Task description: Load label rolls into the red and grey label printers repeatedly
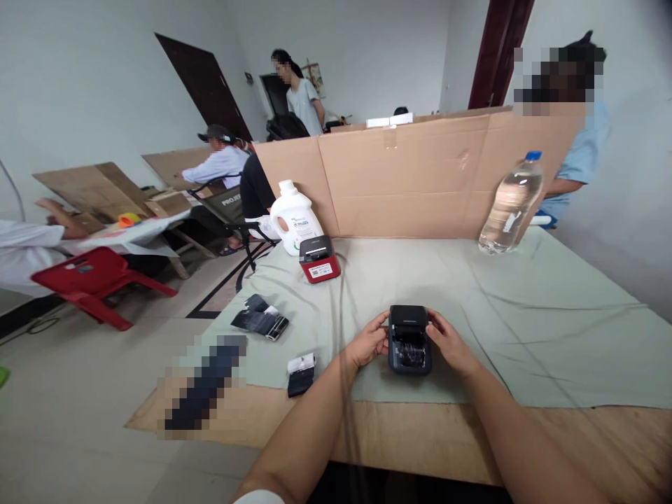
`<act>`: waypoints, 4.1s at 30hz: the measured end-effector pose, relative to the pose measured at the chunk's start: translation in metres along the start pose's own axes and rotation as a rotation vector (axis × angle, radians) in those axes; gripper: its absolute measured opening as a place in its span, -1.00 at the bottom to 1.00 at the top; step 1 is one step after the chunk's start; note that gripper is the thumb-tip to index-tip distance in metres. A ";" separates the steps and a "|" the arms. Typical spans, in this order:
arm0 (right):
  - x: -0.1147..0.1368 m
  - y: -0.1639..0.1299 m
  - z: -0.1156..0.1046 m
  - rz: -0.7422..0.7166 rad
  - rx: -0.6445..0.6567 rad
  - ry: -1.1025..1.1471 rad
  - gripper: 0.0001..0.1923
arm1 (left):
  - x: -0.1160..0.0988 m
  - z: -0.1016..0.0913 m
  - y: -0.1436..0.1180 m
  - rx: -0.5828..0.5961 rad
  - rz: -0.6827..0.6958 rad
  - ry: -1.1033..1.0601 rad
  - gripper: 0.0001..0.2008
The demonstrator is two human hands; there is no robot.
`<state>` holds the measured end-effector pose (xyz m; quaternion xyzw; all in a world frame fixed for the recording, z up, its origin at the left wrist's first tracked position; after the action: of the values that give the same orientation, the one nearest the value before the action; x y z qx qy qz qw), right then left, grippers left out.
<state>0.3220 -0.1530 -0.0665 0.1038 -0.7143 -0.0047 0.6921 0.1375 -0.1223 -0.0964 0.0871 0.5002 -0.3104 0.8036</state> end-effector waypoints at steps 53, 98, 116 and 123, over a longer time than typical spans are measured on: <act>-0.018 0.005 -0.011 0.121 -0.195 -0.925 -0.49 | -0.086 0.060 -0.046 -0.128 0.080 0.965 -0.74; -0.015 0.006 -0.006 0.139 -0.194 -0.847 -0.64 | -0.047 0.081 -0.016 0.039 0.293 1.462 -0.69; -0.018 0.005 -0.007 0.162 -0.221 -0.684 -0.59 | -0.030 0.054 -0.016 -0.169 0.520 1.053 -0.81; -0.019 0.006 -0.004 0.071 -0.267 -0.302 -0.46 | -0.042 0.062 -0.029 -0.267 0.601 1.259 -0.54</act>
<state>0.3259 -0.1436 -0.0845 -0.0159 -0.8061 -0.0903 0.5847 0.1539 -0.1560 -0.0254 0.2850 0.8578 0.0983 0.4164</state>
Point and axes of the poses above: each hand's wrist, its own y-axis towards the middle knuckle, its own z-axis out of the palm, x = y × z, the point moved 4 cm from there along y, towards the middle knuckle, and after that the axes turned 4 degrees about -y, right-handed, at the moved point
